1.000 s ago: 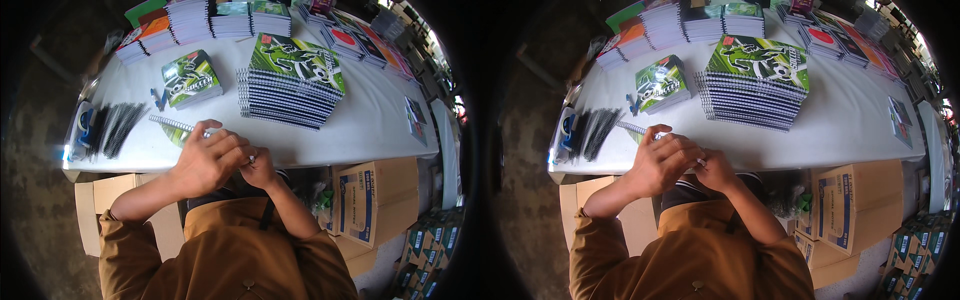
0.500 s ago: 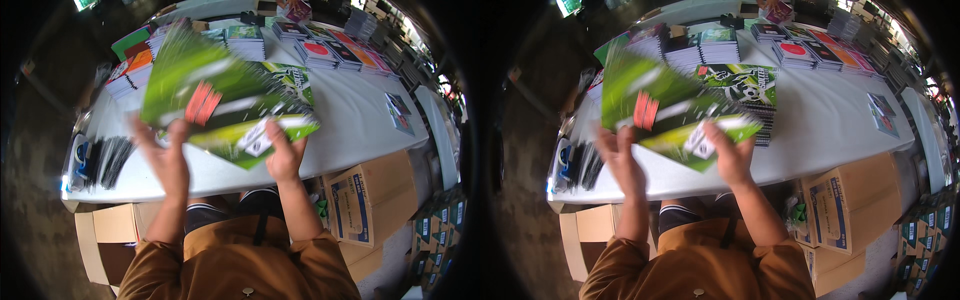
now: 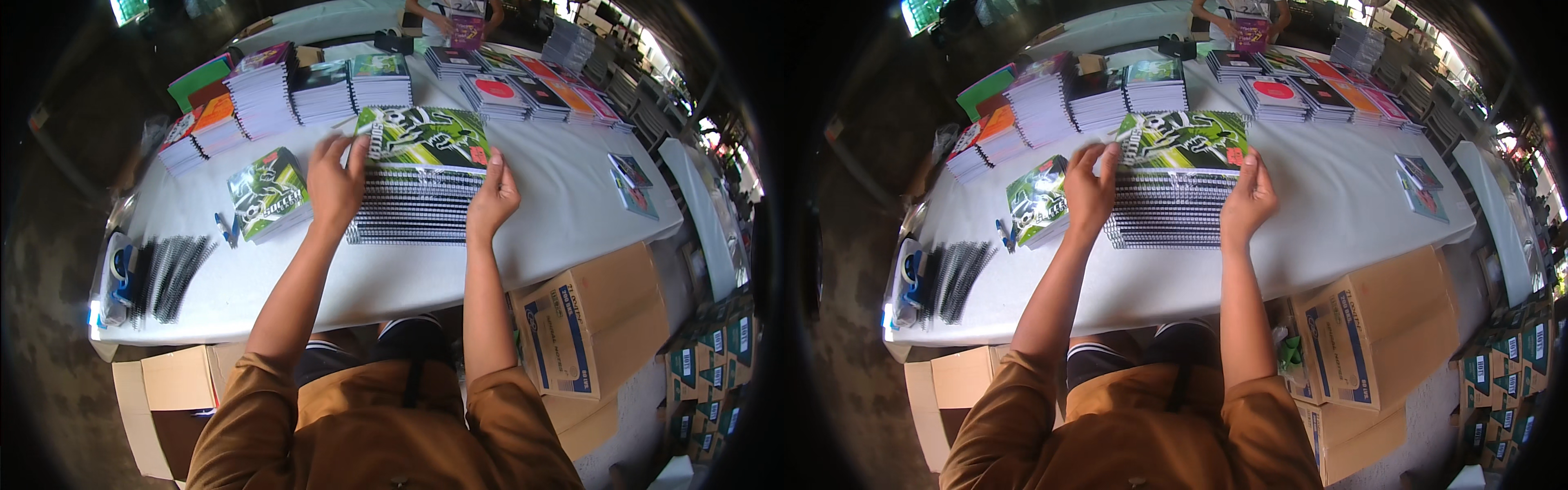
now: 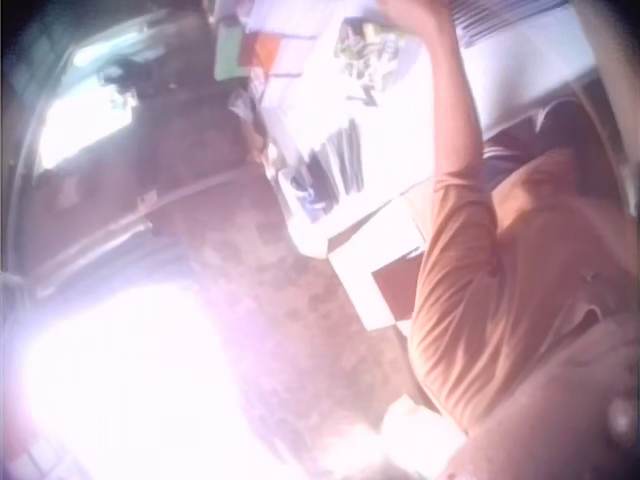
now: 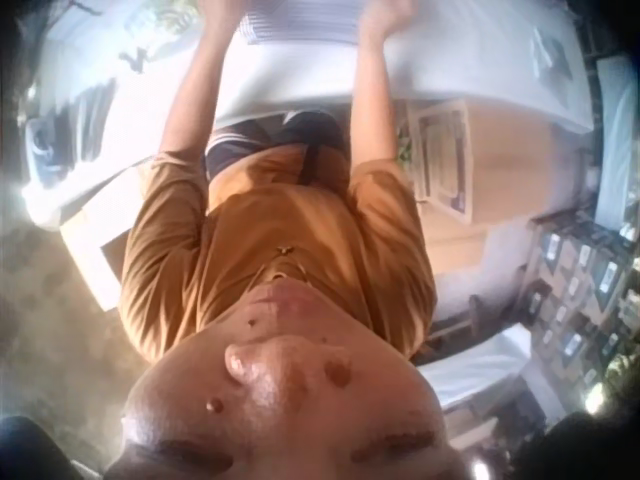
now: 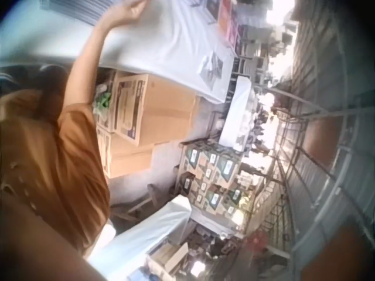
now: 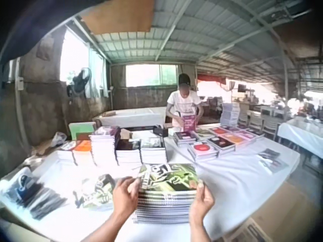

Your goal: The person takes booklets from a box and a table, aligns them, and manually inserts spiral coils through the pre-punched holes to bind them.

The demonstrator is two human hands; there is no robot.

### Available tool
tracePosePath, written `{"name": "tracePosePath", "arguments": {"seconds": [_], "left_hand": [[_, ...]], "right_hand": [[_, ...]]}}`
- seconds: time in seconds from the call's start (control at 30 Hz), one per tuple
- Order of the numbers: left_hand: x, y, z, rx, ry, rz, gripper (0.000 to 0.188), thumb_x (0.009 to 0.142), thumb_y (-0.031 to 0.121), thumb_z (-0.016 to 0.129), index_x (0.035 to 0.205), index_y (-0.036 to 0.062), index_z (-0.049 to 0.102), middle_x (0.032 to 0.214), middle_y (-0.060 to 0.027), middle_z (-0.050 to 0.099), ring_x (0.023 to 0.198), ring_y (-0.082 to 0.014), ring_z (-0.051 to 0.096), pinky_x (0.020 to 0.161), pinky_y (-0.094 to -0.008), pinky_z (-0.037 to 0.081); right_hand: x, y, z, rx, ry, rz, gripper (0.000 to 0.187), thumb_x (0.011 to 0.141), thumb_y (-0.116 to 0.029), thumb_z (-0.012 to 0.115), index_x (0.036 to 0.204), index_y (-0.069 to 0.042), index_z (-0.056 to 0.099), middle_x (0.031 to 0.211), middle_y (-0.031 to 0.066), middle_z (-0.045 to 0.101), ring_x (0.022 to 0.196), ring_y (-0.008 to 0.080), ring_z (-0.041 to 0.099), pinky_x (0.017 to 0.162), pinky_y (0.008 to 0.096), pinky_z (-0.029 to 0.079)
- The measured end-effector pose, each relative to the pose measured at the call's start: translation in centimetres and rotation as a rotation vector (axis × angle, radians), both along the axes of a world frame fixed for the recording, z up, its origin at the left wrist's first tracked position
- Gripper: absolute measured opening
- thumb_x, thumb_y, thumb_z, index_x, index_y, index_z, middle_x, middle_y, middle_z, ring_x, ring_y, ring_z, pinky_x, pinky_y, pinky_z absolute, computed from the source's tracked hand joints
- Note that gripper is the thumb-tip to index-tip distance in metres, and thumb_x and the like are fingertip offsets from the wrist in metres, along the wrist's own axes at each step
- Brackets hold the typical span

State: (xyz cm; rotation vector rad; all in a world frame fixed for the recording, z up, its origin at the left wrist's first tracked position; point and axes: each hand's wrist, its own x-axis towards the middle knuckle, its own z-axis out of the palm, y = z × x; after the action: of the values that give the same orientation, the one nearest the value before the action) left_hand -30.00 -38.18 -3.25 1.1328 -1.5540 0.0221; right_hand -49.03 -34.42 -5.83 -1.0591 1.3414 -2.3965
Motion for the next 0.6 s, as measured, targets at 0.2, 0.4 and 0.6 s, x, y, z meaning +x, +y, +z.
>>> {"name": "tracePosePath", "arguments": {"seconds": [0.2, 0.4, 0.6], "left_hand": [[0.2, -0.3, -2.4, 0.116, 0.408, -0.024, 0.031, 0.079, 0.028, 0.069, 0.071, 0.0001, 0.060, 0.066, -0.0085, 0.057, 0.059, -0.0139, 0.053, 0.058, -0.0275, 0.044], [12.0, 0.7, -1.1, 0.349, -0.343, 0.134, 0.046, 0.074, 0.012, 0.059, 0.118, 0.0101, 0.049, 0.117, -0.0144, 0.053, 0.106, -0.0295, 0.052, 0.091, -0.0431, 0.039], [16.9, 8.1, -6.0, 0.339, -0.902, 0.219, 0.047, 0.070, 0.002, 0.052, 0.115, 0.0137, 0.056, 0.115, -0.0052, 0.057, 0.108, -0.0239, 0.053, 0.083, -0.0389, 0.045]], "right_hand": [[1.8, -0.3, 0.1, 0.067, 0.061, -0.152, 0.027, 0.089, -0.018, 0.057, 0.097, 0.006, 0.066, 0.086, 0.0095, 0.068, 0.078, 0.0102, 0.060, 0.076, 0.0234, 0.046], [-0.3, 4.2, -0.4, 0.016, 0.358, -0.393, 0.042, 0.091, -0.016, 0.053, 0.124, 0.008, 0.045, 0.126, 0.0200, 0.049, 0.117, 0.0236, 0.046, 0.100, 0.0341, 0.033], [9.3, 8.6, -1.2, -0.071, 0.703, 0.353, 0.062, 0.077, -0.004, 0.063, 0.132, 0.004, 0.037, 0.133, 0.0194, 0.043, 0.129, 0.0351, 0.033, 0.106, 0.0441, 0.024]]}}
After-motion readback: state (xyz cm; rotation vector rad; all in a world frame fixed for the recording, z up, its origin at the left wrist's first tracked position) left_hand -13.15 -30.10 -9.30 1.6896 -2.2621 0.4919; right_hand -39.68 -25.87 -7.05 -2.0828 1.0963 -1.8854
